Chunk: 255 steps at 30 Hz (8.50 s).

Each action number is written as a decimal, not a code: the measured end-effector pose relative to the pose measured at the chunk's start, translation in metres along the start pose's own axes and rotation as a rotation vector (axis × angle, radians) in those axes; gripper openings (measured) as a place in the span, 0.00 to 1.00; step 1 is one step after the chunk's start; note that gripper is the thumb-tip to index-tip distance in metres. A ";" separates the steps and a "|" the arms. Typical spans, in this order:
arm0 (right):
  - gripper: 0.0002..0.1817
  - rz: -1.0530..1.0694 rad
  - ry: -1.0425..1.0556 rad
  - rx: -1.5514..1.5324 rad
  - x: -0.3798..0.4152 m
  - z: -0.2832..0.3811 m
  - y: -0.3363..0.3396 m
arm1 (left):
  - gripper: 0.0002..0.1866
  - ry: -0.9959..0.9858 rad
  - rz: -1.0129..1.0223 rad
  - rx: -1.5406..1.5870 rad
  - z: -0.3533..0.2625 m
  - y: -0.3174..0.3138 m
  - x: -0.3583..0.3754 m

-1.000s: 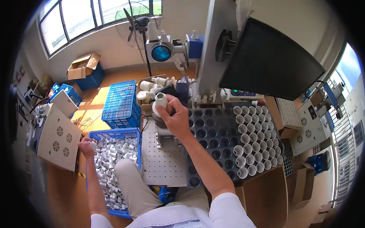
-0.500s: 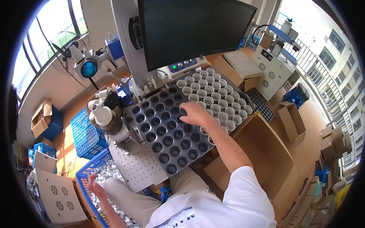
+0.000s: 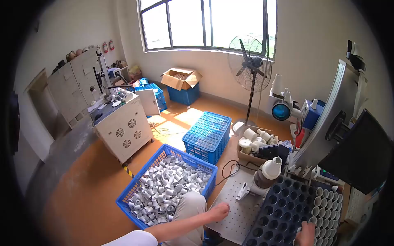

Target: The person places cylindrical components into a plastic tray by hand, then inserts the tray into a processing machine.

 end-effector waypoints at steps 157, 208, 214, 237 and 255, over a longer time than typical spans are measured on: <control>0.15 -0.930 0.121 -0.878 -0.130 0.082 -0.045 | 0.07 -0.059 -0.109 -0.113 -0.014 -0.006 0.003; 0.14 -0.933 0.168 -0.892 -0.128 0.079 -0.045 | 0.06 -0.057 -0.175 -0.119 -0.019 -0.007 0.007; 0.17 -0.946 0.134 -0.968 -0.128 0.076 -0.044 | 0.09 0.219 -0.334 0.406 -0.027 0.051 -0.029; 0.18 -1.024 0.647 -1.341 -0.128 0.214 0.082 | 0.13 0.284 -0.945 0.068 0.091 0.279 0.009; 0.20 -0.783 -0.115 -0.418 0.094 0.019 -0.046 | 0.06 0.214 0.041 -0.094 0.007 0.046 -0.013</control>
Point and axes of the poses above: each hand's wrist, its own x-axis away from the middle knuckle, its own y-axis out of the back of the hand, z = x × y, the point moved 4 cm from there along -x, towards the middle knuckle, and after that the axes turned 8 degrees about y, right-handed, at the moved point
